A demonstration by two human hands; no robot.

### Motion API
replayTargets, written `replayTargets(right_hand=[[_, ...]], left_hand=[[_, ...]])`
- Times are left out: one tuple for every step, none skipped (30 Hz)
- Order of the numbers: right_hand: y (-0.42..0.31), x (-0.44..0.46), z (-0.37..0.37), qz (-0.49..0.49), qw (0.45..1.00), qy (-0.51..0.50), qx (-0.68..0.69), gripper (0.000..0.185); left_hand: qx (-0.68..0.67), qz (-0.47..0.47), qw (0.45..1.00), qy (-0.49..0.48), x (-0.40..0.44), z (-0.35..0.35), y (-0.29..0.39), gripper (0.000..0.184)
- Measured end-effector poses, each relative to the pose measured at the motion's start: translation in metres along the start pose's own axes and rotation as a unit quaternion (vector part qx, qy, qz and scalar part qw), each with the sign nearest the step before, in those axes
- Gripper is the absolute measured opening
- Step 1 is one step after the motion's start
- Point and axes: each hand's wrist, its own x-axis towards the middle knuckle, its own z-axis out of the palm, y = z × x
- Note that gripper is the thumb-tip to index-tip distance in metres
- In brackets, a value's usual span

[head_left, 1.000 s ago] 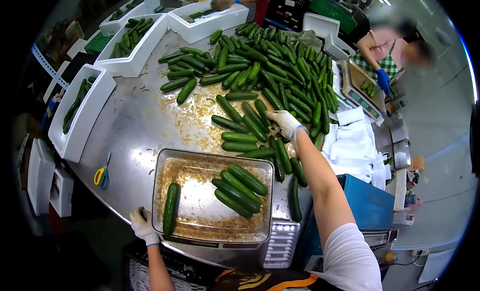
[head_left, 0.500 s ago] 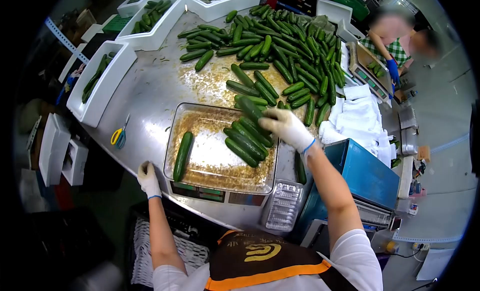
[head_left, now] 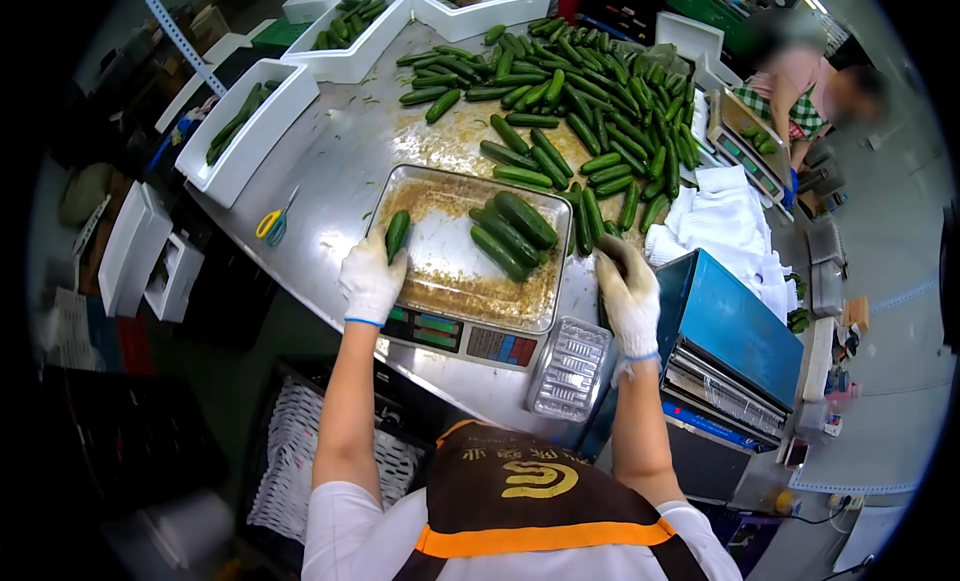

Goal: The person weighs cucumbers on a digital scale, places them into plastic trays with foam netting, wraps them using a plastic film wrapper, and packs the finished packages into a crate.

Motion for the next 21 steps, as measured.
replayTargets(right_hand=[[0.008,-0.011,-0.009,-0.007,1.000,0.013,0.021,0.030],[0.004,-0.022,-0.012,-0.010,0.999,0.024,0.042,0.028],[-0.004,-0.034,-0.021,0.062,0.996,0.022,0.067,0.025],[-0.004,-0.042,-0.027,0.067,0.996,0.010,0.055,0.024],[0.003,-0.049,-0.030,0.066,0.996,-0.001,0.052,0.024],[0.010,-0.054,-0.032,0.061,0.997,-0.008,0.050,0.024],[0.014,-0.060,-0.032,0.071,0.996,-0.015,0.055,0.024],[0.015,-0.066,-0.032,0.030,0.999,-0.023,0.014,0.026],[0.016,-0.071,-0.030,0.053,0.998,-0.034,0.021,0.024],[0.016,-0.077,-0.028,0.074,0.996,-0.042,0.027,0.024],[0.015,-0.083,-0.026,0.017,0.997,-0.061,-0.031,0.024],[0.011,-0.092,-0.022,-0.055,0.993,-0.078,-0.075,0.025],[0.015,-0.099,-0.020,-0.115,0.980,-0.117,-0.115,0.025],[0.021,-0.106,-0.018,-0.174,0.960,-0.155,-0.155,0.027],[0.026,-0.116,-0.017,-0.159,0.933,-0.227,-0.228,0.028],[0.030,-0.125,-0.016,-0.141,0.896,-0.295,-0.301,0.030],[0.032,-0.130,-0.014,-0.133,0.865,-0.349,-0.335,0.033],[0.047,-0.138,-0.015,-0.132,0.845,-0.376,-0.356,0.033],[0.048,-0.142,-0.017,-0.120,0.833,-0.391,-0.372,0.032],[0.049,-0.145,-0.019,-0.107,0.821,-0.406,-0.388,0.031],[0.054,-0.147,-0.022,-0.100,0.811,-0.418,-0.396,0.031]], left_hand=[[-0.076,-0.031,0.997,0.012,-0.002,-0.005,-0.002,0.051],[-0.156,-0.036,0.987,0.035,-0.002,-0.014,-0.004,0.049],[-0.230,-0.044,0.970,0.058,-0.003,-0.026,-0.007,0.048],[-0.300,-0.055,0.949,0.081,-0.008,-0.039,-0.013,0.046],[-0.337,-0.049,0.933,0.112,-0.012,-0.053,-0.016,0.043],[-0.375,-0.038,0.915,0.145,-0.013,-0.063,-0.020,0.041],[-0.396,-0.038,0.905,0.147,-0.015,-0.073,-0.025,0.041],[-0.403,-0.052,0.901,0.154,-0.022,-0.086,-0.021,0.040],[-0.407,-0.055,0.898,0.159,-0.026,-0.091,-0.023,0.040],[-0.411,-0.055,0.895,0.164,-0.029,-0.096,-0.025,0.040],[-0.413,-0.053,0.894,0.167,-0.032,-0.096,-0.029,0.040],[-0.415,-0.051,0.892,0.170,-0.035,-0.095,-0.032,0.040],[-0.409,-0.050,0.896,0.168,-0.037,-0.095,-0.035,0.039],[-0.412,-0.052,0.893,0.171,-0.039,-0.092,-0.037,0.038],[-0.413,-0.056,0.894,0.165,-0.041,-0.090,-0.038,0.038],[-0.414,-0.059,0.895,0.158,-0.043,-0.089,-0.039,0.038],[-0.422,-0.060,0.892,0.151,-0.045,-0.087,-0.039,0.038],[-0.415,-0.060,0.896,0.146,-0.046,-0.087,-0.037,0.038],[-0.408,-0.060,0.900,0.141,-0.048,-0.088,-0.036,0.039],[-0.401,-0.060,0.904,0.136,-0.049,-0.088,-0.035,0.039],[-0.396,-0.060,0.906,0.134,-0.049,-0.087,-0.035,0.040]])
